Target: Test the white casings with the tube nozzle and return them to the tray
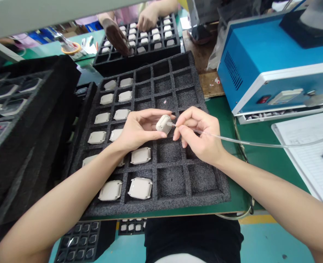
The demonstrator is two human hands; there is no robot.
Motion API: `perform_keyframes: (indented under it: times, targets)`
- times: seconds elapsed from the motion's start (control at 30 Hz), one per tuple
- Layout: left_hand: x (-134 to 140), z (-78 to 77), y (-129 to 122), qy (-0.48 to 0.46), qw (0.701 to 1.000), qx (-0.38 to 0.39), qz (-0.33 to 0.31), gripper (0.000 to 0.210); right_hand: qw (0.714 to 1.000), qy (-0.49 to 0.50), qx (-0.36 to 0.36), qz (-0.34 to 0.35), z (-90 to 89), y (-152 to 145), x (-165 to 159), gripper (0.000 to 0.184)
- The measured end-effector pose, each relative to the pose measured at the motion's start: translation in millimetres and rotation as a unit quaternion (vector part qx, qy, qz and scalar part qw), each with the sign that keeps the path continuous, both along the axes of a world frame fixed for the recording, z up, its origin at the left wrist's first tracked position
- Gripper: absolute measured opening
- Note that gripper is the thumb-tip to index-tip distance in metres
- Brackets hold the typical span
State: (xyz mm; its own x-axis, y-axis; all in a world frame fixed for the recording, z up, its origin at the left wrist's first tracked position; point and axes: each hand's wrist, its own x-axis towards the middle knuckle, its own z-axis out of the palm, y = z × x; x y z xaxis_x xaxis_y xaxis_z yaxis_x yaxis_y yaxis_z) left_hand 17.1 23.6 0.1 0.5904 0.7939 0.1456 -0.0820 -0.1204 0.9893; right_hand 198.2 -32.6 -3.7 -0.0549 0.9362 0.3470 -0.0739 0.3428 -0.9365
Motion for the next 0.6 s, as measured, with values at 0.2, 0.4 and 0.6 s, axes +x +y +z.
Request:
perform_keyframes:
  times: [0.2,0.4,0.6]
  targets:
    - [-0.5,-0.5,-0.2,0.015,1.000,0.006,0.006,0.053,1.000,0.000,-0.001,-0.003,-0.1,-0.2,0.0,0.005]
    - [0.1,0.6,-0.5,0.016,1.000,-0.003,0.007,0.052,1.000,-0.002,0.001,0.004,-0.3,0.2,0.1,0.005]
    - [0.1,1.3,-0.2,0.006,1.000,0.000,0.000,0.051,1.000,0.003,0.001,-0.001,-0.2,-0.3,0.1,0.007]
